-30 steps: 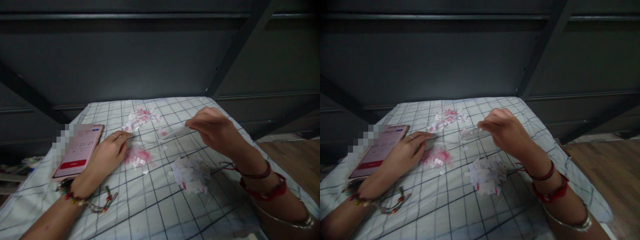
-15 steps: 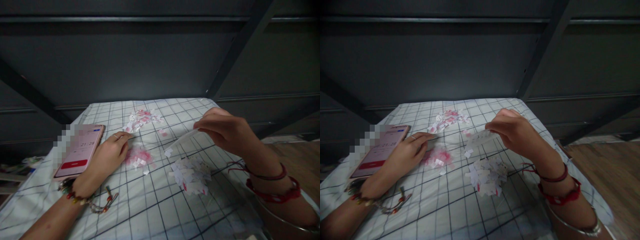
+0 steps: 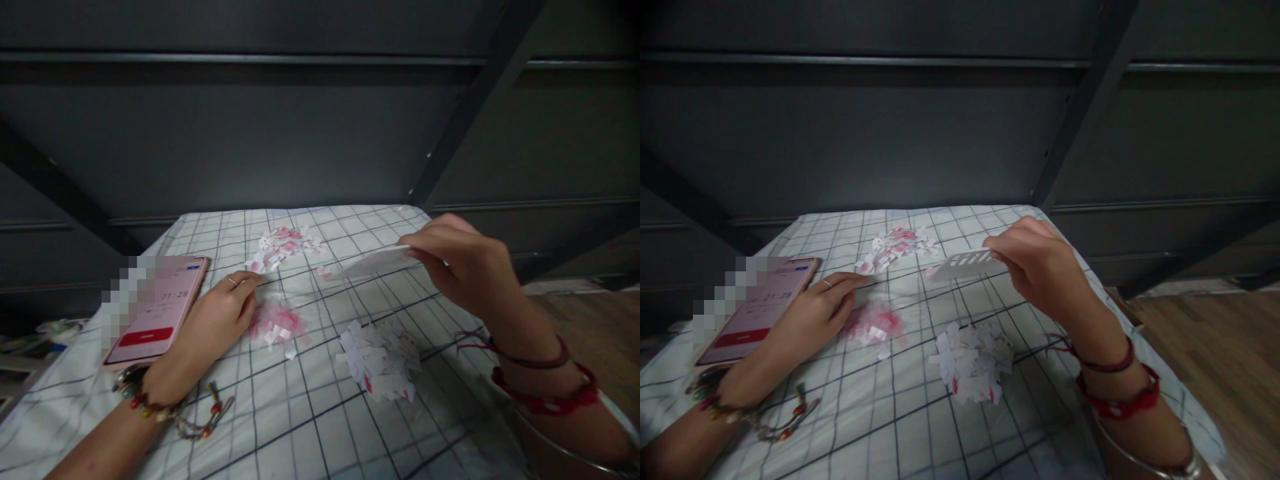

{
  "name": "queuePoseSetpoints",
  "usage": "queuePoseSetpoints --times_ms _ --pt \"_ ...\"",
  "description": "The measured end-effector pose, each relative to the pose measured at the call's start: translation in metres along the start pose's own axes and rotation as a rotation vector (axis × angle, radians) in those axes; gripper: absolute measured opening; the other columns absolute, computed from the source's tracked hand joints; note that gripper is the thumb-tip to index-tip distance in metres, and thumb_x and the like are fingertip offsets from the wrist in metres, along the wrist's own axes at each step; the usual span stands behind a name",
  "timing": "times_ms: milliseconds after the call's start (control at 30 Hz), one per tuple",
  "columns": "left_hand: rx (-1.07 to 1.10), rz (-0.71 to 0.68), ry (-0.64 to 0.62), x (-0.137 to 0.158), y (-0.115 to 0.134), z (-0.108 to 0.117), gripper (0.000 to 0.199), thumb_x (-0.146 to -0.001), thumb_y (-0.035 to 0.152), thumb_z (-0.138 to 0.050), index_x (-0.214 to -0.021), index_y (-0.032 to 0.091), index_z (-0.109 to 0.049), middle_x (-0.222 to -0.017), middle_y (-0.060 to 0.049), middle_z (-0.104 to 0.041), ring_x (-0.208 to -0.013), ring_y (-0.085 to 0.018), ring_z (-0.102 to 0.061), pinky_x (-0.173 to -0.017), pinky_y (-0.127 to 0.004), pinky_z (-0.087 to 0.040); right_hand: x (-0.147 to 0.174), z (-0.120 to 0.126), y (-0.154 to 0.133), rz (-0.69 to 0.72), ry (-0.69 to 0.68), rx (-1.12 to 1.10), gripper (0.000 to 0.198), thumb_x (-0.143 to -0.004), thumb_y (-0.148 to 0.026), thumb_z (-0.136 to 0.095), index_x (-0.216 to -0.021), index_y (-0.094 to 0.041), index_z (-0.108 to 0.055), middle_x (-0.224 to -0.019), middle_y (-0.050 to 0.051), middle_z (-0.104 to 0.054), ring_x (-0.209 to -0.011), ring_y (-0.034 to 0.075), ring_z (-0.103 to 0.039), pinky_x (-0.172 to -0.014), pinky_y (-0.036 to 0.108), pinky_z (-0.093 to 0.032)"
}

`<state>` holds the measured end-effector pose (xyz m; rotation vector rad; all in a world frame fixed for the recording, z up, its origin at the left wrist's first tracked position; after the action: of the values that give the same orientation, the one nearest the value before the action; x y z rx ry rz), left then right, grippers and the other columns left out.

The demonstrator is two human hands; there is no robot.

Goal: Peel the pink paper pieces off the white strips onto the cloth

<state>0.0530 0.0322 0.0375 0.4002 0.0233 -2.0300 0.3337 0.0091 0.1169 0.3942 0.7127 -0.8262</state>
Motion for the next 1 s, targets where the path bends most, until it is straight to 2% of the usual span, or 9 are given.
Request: queuePoseSetpoints --times_ms 133,233,400,600,800,1000 --pt "0.015 0.012 -0.005 0.001 -0.001 -0.001 0.039 -0.088 0.024 -0.033 -0.113 0.014 -0.061 -0.119 -0.013 -0.062 -0.108 -0.025 -0.059 -0.097 -0.044 -0.047 -0.002 -0.016 -0.005 0.004 -0.028 0.234 0.022 -0.083 -0.008 -0.046 -0.083 -0.021 -0.065 -0.067 0.002 -0.063 -0.071 0.019 -0.053 -0.064 0.033 -0.037" --pt "0.016 0.018 -0.010 0.001 0.000 -0.001 0.039 -0.088 0.025 -0.033 -0.113 0.014 -0.061 -0.119 -0.013 -0.062 -0.107 -0.025 -0.060 -0.097 -0.045 -0.047 -0.002 -0.024 -0.007 0.020 -0.067 0.297 0.024 -0.079 -0.005 -0.047 -0.086 -0.019 -0.065 -0.068 0.002 -0.063 -0.072 0.019 -0.052 -0.065 0.034 -0.035" --pt "0.005 0.019 -0.024 0.000 0.000 -0.001 0.039 -0.088 0.025 -0.033 -0.113 0.014 -0.061 -0.119 -0.012 -0.062 -0.109 -0.024 -0.059 -0.099 -0.041 -0.046 -0.003 -0.025 -0.011 0.028 -0.032 0.297 0.024 -0.079 -0.003 -0.047 -0.084 -0.019 -0.065 -0.067 0.002 -0.063 -0.072 0.019 -0.050 -0.065 0.033 -0.035" --pt "-0.019 0.020 -0.032 0.000 0.002 0.000 0.040 -0.087 0.023 -0.032 -0.112 0.012 -0.062 -0.118 -0.012 -0.063 -0.107 -0.023 -0.060 -0.100 -0.039 -0.046 -0.004 -0.035 -0.014 0.012 -0.091 0.287 0.024 -0.082 -0.004 -0.047 -0.083 -0.018 -0.066 -0.067 0.003 -0.063 -0.073 0.019 -0.049 -0.066 0.031 -0.035" --pt "-0.012 0.022 -0.027 0.000 0.002 0.001 0.041 -0.087 0.024 -0.032 -0.111 0.012 -0.062 -0.116 -0.012 -0.063 -0.107 -0.023 -0.060 -0.098 -0.039 -0.047 -0.005 -0.036 -0.018 0.012 -0.025 0.245 0.024 -0.084 -0.006 -0.046 -0.085 -0.019 -0.066 -0.068 0.001 -0.063 -0.072 0.018 -0.048 -0.066 0.030 -0.033" --pt "-0.009 0.031 -0.019 0.001 0.000 0.000 0.041 -0.088 0.025 -0.032 -0.113 0.013 -0.061 -0.119 -0.012 -0.062 -0.108 -0.024 -0.060 -0.096 -0.040 -0.048 -0.007 -0.039 -0.018 -0.070 0.007 0.289 0.023 -0.085 -0.008 -0.046 -0.090 -0.016 -0.067 -0.068 0.003 -0.064 -0.072 0.019 -0.047 -0.067 0.031 -0.031"
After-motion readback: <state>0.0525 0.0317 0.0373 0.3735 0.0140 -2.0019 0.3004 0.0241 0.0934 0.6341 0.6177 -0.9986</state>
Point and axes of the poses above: each hand's wrist, its own x-axis away from the middle knuckle, its own z-axis out of the back of the hand, y = z × x, the point moved 6 cm from there along -x, towards the middle knuckle
